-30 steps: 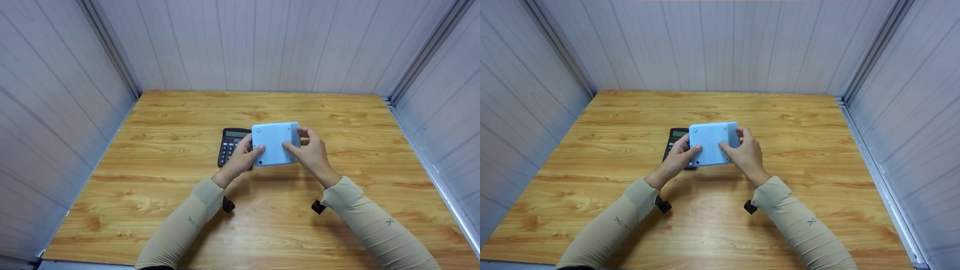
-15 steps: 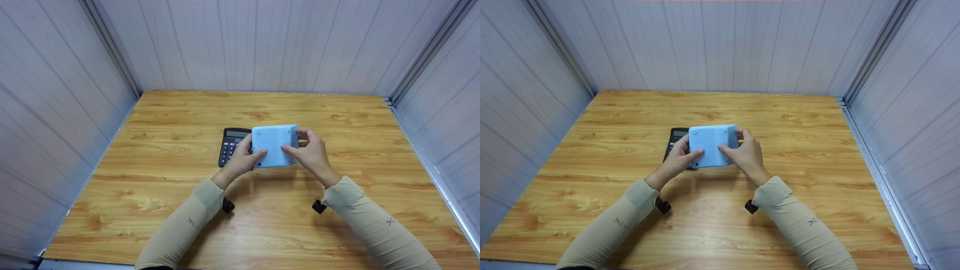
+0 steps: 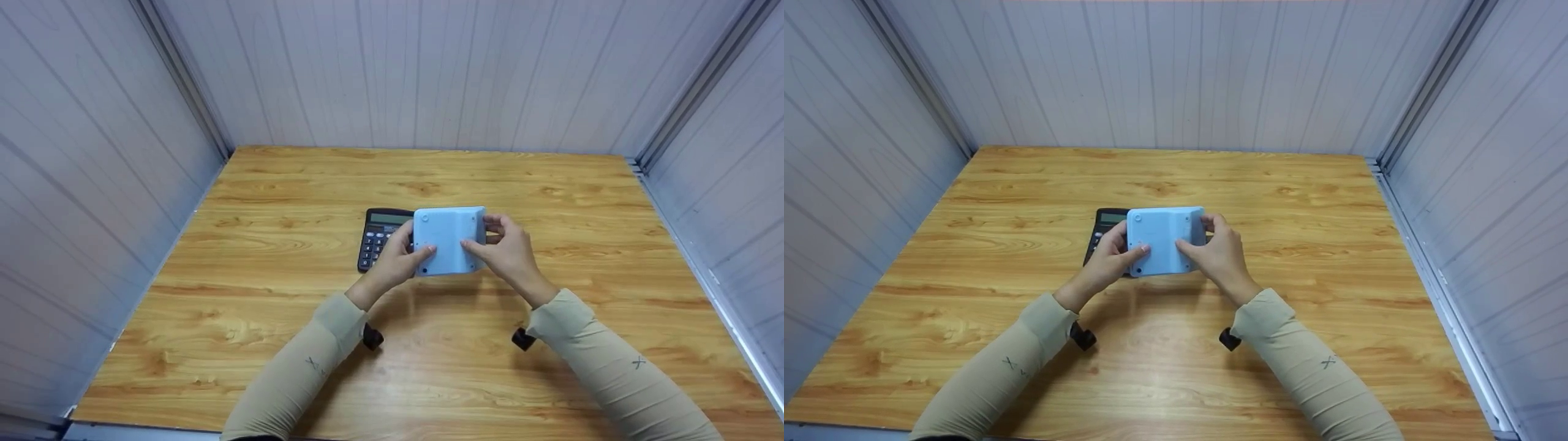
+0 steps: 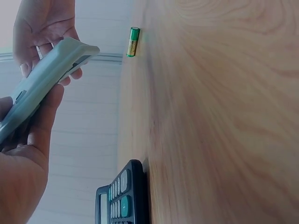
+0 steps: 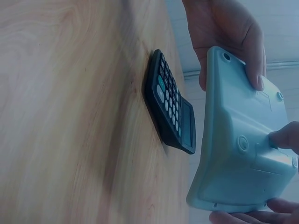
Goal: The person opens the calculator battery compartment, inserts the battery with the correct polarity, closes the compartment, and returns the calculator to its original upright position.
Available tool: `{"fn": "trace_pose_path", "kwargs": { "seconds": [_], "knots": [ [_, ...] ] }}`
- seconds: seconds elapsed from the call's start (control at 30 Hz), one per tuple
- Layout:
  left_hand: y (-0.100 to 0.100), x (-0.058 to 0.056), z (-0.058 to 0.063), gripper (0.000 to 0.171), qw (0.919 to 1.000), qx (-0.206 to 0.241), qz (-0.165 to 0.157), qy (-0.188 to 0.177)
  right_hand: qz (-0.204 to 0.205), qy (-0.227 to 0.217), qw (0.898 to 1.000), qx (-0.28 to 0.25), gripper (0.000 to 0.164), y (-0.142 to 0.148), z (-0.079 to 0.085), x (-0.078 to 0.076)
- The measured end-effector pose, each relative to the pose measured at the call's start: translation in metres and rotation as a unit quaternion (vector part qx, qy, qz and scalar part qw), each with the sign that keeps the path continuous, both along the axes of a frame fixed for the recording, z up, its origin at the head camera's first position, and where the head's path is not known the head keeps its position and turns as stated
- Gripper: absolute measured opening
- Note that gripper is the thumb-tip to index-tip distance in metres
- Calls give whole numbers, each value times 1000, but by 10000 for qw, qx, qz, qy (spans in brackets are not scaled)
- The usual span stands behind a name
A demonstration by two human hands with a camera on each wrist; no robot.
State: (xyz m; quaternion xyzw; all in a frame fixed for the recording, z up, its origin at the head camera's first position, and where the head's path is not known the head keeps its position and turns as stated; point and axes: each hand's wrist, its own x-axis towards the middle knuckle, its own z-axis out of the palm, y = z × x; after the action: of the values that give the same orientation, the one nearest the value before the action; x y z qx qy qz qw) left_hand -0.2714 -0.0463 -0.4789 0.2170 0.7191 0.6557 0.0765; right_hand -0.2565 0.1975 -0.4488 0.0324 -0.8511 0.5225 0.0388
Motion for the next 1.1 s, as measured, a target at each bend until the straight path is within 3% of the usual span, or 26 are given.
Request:
{"fn": "trace_pose_path", "kwargs": {
  "seconds": [0.27, 0.8, 1.1],
  "knots": [
    [-4, -1, -1, 57, 9998, 205, 17, -37, 300, 37, 9989, -351, 65, 4, -2, 1],
    [-3, -1, -3, 55, 9987, 433, 38, -267, 304, 1241, 9913, -314, 43, 5, -7, 4],
    [-3, -2, -3, 53, 9982, 494, 97, -319, 431, 1625, 9849, -420, 33, 5, -10, 6]
  ]
}}
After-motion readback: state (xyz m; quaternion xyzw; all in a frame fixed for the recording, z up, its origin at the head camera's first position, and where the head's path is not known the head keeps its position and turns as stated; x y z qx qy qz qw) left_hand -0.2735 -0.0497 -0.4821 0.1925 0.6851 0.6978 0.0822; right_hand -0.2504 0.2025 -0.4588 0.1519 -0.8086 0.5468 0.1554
